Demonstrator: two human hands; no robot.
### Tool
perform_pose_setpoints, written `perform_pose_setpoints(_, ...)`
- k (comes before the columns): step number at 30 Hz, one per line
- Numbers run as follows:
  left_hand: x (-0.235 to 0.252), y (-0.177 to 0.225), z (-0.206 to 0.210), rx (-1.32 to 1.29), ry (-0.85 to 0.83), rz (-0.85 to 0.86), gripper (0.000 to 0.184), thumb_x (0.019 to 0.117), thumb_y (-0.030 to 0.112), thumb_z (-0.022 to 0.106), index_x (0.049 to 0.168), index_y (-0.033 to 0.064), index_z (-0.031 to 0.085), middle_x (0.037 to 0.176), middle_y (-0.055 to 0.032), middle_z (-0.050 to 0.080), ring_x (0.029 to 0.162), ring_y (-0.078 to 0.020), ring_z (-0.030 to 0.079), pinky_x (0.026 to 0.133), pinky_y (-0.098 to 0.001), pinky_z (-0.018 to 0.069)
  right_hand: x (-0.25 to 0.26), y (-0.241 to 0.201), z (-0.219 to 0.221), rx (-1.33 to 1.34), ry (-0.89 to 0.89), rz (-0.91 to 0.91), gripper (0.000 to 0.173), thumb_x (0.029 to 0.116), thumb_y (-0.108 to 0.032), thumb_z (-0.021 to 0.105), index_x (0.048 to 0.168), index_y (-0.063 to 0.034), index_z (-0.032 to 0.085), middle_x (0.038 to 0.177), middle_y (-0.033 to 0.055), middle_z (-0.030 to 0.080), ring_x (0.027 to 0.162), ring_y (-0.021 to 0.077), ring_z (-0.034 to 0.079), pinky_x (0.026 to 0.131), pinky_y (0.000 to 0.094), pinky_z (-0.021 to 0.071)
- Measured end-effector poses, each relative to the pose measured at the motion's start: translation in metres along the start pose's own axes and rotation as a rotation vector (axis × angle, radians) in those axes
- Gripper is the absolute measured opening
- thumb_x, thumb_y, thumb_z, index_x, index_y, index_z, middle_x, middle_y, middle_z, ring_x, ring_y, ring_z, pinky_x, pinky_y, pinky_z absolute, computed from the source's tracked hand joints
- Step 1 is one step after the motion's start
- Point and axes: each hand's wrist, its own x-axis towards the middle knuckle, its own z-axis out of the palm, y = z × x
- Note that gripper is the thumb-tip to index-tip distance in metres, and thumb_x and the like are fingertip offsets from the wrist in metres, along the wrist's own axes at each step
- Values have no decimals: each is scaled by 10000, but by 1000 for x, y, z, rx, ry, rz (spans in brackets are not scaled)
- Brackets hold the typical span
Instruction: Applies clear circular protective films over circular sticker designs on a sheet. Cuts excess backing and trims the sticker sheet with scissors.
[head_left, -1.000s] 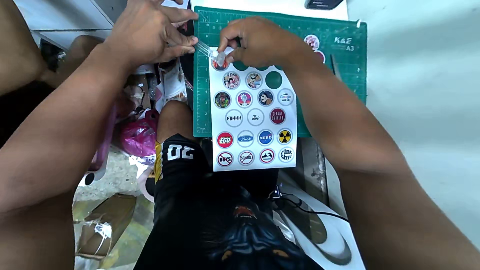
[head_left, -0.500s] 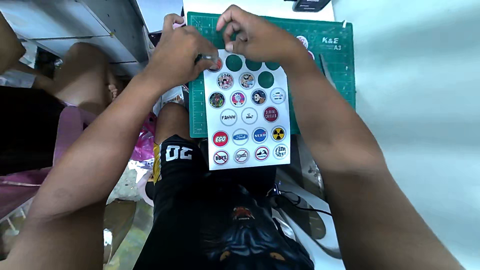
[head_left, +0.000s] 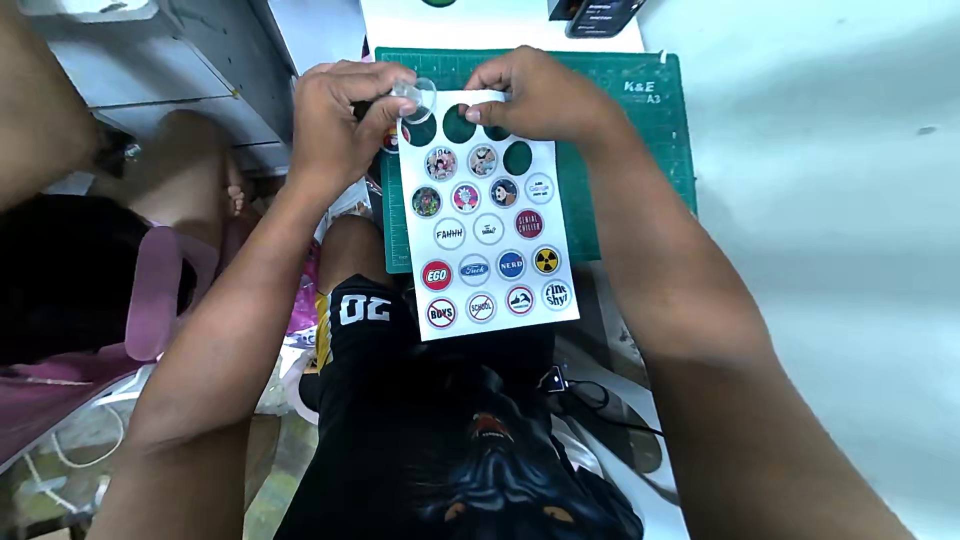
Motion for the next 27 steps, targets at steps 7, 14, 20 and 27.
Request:
perform_pose_setpoints(7,-11,5,-8,-213,149,-303,224,1050,184,586,1131,44,741,1022,-25,761,901,-82,722,843,-291,606,-29,-1,-15,-54,-71,50,162,1040,-256,618,1064,-131,718,868,21,694,737,113,645,701,353,558)
perform_pose_setpoints(14,-27,-11,-8,-641,77,-1134,446,1054,516,470,1247,142,618,1011,-11,703,725,-119,644,628,-286,552,-105,-10,-25,106,27,55,138,1010,-214,619,1077,-133,709,825,-2,685,668,82,614,590,289,528)
perform_pose_setpoints(20,-26,-13,15,-456,-64,-1054,402,875,389,818,1109,120,633,880,-3,655,614,-82,567,535,-237,493,-159,-14,-4,168,89,66,133,1009,-200,623,1069,-118,709,861,-7,703,660,72,619,571,259,535)
perform_pose_setpoints(27,-21,-3,4,-284,10,-942,379,831,152,833,1152,92,640,853,14,651,614,-48,566,569,-224,514,-198,-10,0,127,81,51,173,999,-290,641,1105,-180,722,896,-63,714,740,33,656,648,252,579)
